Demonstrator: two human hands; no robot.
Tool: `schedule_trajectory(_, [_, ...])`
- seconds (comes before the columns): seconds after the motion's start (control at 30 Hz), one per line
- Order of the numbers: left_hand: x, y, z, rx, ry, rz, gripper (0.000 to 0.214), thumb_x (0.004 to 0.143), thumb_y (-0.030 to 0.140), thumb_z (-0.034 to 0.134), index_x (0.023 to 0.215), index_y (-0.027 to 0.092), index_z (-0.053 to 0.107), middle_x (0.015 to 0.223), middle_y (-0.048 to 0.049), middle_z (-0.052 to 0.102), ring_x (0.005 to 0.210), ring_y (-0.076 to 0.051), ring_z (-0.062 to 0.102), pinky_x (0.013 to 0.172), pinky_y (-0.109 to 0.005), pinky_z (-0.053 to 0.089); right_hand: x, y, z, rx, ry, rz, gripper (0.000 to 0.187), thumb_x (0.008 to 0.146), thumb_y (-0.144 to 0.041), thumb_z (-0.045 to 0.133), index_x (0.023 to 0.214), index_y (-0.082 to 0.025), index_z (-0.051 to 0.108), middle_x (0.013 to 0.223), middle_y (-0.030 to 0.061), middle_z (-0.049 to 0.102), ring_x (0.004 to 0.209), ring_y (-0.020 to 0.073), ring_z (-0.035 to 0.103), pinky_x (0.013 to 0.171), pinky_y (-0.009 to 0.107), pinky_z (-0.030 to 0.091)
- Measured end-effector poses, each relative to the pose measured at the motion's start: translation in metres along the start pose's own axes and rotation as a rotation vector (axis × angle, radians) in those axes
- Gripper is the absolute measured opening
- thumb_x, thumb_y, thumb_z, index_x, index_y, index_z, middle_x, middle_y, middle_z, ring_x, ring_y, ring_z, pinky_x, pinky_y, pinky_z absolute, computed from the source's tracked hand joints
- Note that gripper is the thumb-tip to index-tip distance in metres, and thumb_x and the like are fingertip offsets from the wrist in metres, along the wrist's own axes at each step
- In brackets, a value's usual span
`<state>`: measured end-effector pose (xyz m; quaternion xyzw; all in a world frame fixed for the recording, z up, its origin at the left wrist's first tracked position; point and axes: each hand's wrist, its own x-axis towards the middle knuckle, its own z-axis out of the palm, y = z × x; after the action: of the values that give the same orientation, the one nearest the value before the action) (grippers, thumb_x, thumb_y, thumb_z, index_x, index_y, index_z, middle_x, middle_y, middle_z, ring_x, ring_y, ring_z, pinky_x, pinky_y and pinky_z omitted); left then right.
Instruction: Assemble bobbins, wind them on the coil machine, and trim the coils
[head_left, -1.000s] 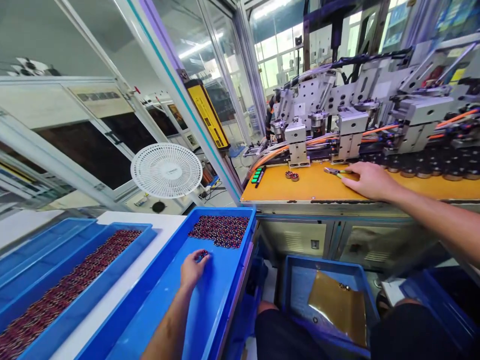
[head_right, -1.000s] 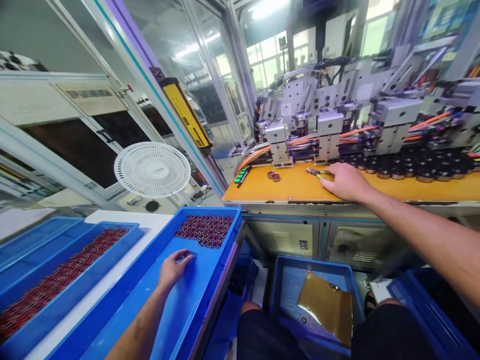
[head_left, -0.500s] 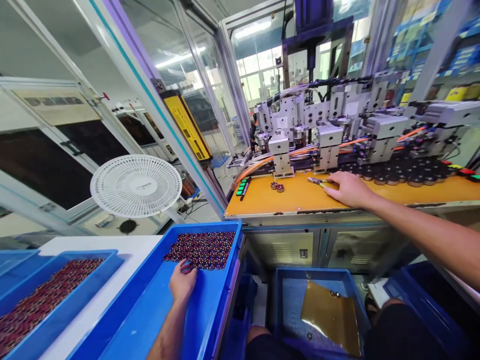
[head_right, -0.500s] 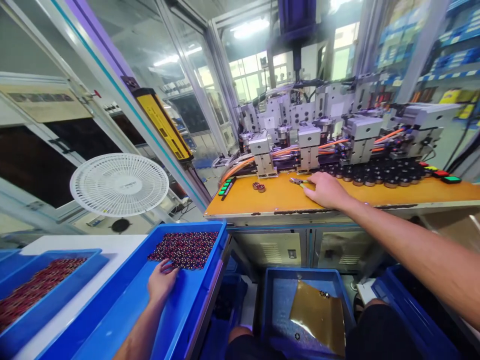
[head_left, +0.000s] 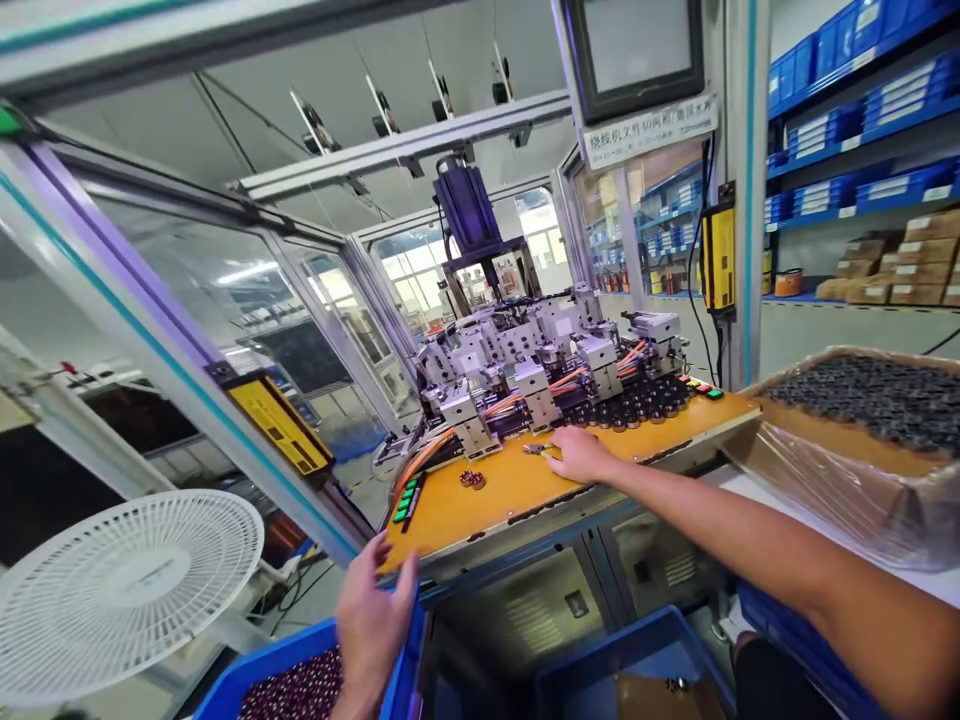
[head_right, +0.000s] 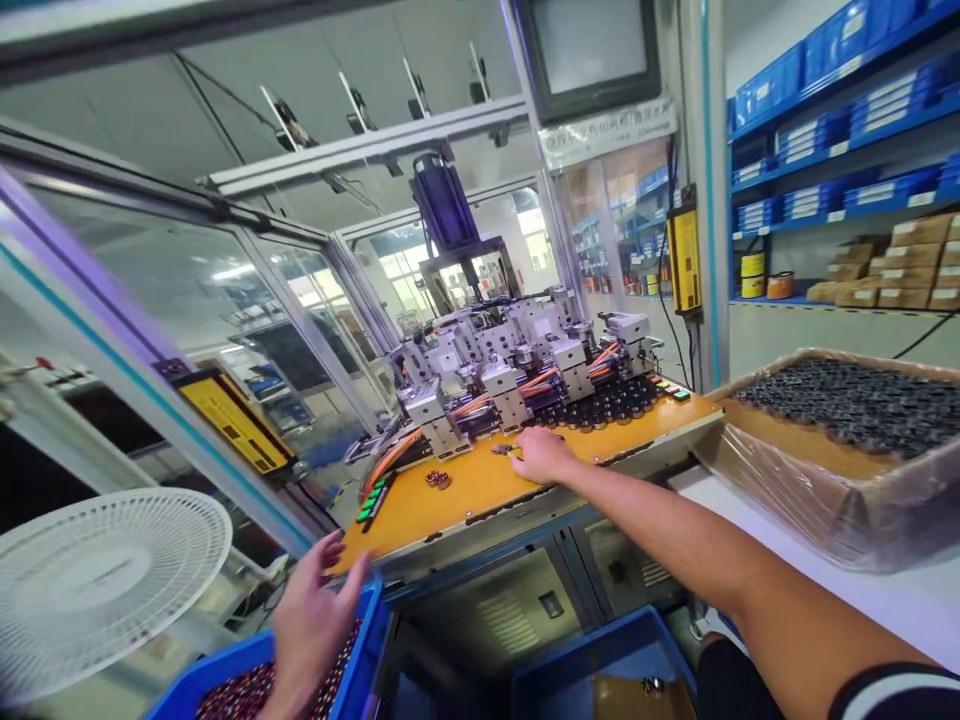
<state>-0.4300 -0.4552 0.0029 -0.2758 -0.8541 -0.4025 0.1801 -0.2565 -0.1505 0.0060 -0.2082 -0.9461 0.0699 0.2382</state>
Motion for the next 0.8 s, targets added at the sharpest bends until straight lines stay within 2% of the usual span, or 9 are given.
schedule_trajectory(0.07, [0.014, 0.032, 0.028, 0.003, -0.116, 0.008, 0.041, 0.081, 0.033, 0.069, 0.118, 0.018, 0.062, 0.101, -0.0062, 0.073, 0.094, -0.023, 0.070, 0.092, -0.039, 0.054, -0.001, 0.000, -0.001, 0.044, 0.045, -0.017, 0.030, 0.097, -0.038, 0.060, 0.117, -0.015, 0.062, 0.116, 0.0084, 0.064, 0.102, 0.0201, 0.064, 0.090, 0.041, 0.055])
schedule_trajectory(0.13, [0.026, 0.056, 0.055, 0.020, -0.196, -0.026, 0.036, 0.088, 0.034, 0.067, 0.118, 0.016, 0.062, 0.101, -0.0057, 0.071, 0.088, -0.020, 0.069, 0.085, -0.042, 0.056, -0.004, 0.000, -0.004, 0.079, 0.126, -0.030, 0.032, 0.097, -0.040, 0.060, 0.115, -0.014, 0.062, 0.115, 0.0080, 0.064, 0.102, 0.0204, 0.064, 0.091, 0.042, 0.054])
schedule_trajectory(0.2, [0.036, 0.072, 0.074, 0.045, -0.229, -0.081, 0.036, 0.091, 0.036, 0.064, 0.121, 0.016, 0.061, 0.110, -0.0073, 0.069, 0.093, -0.021, 0.068, 0.084, -0.044, 0.056, -0.008, -0.001, -0.009, 0.103, 0.238, -0.035, 0.036, 0.095, -0.043, 0.061, 0.115, -0.013, 0.061, 0.117, 0.0098, 0.063, 0.108, 0.0229, 0.061, 0.096, 0.045, 0.051])
schedule_trajectory(0.3, [0.046, 0.084, 0.091, 0.078, -0.229, -0.172, 0.040, 0.091, 0.038, 0.064, 0.125, 0.018, 0.059, 0.121, -0.0094, 0.065, 0.104, -0.024, 0.066, 0.089, -0.047, 0.055, -0.015, -0.003, -0.015, 0.122, 0.393, -0.053, 0.042, 0.091, -0.045, 0.063, 0.115, -0.011, 0.062, 0.119, 0.0160, 0.063, 0.115, 0.0280, 0.057, 0.101, 0.045, 0.046])
schedule_trajectory(0.4, [0.051, 0.088, 0.097, 0.090, -0.229, -0.235, 0.041, 0.091, 0.039, 0.064, 0.127, 0.019, 0.058, 0.125, -0.0098, 0.063, 0.108, -0.025, 0.064, 0.091, -0.048, 0.054, -0.017, -0.004, -0.017, 0.143, 0.476, -0.098, 0.040, 0.087, -0.043, 0.065, 0.112, -0.013, 0.063, 0.116, 0.0176, 0.064, 0.112, 0.0299, 0.058, 0.097, 0.045, 0.046])
schedule_trajectory(0.53, [0.051, 0.095, 0.101, 0.064, -0.227, -0.274, 0.041, 0.091, 0.037, 0.064, 0.127, 0.019, 0.058, 0.126, -0.0099, 0.063, 0.108, -0.025, 0.064, 0.091, -0.048, 0.054, -0.016, -0.003, -0.013, 0.154, 0.514, -0.135, 0.035, 0.087, -0.039, 0.065, 0.110, -0.014, 0.063, 0.114, 0.0174, 0.065, 0.109, 0.0299, 0.059, 0.095, 0.045, 0.046])
schedule_trajectory(0.67, [0.041, 0.098, 0.096, -0.024, -0.182, -0.296, 0.039, 0.091, 0.034, 0.064, 0.126, 0.019, 0.058, 0.125, -0.0096, 0.064, 0.107, -0.025, 0.065, 0.089, -0.047, 0.055, -0.014, -0.001, -0.008, 0.122, 0.467, -0.127, 0.029, 0.091, -0.039, 0.064, 0.103, -0.013, 0.064, 0.108, 0.0123, 0.066, 0.104, 0.0251, 0.061, 0.093, 0.043, 0.049])
schedule_trajectory(0.8, [0.021, 0.087, 0.076, -0.198, -0.057, -0.300, 0.036, 0.092, 0.033, 0.064, 0.124, 0.018, 0.059, 0.121, -0.0091, 0.065, 0.100, -0.023, 0.067, 0.085, -0.044, 0.057, -0.014, 0.000, -0.005, 0.072, 0.377, -0.090, 0.027, 0.097, -0.038, 0.060, 0.106, -0.013, 0.063, 0.106, 0.0061, 0.065, 0.099, 0.0194, 0.063, 0.089, 0.040, 0.054])
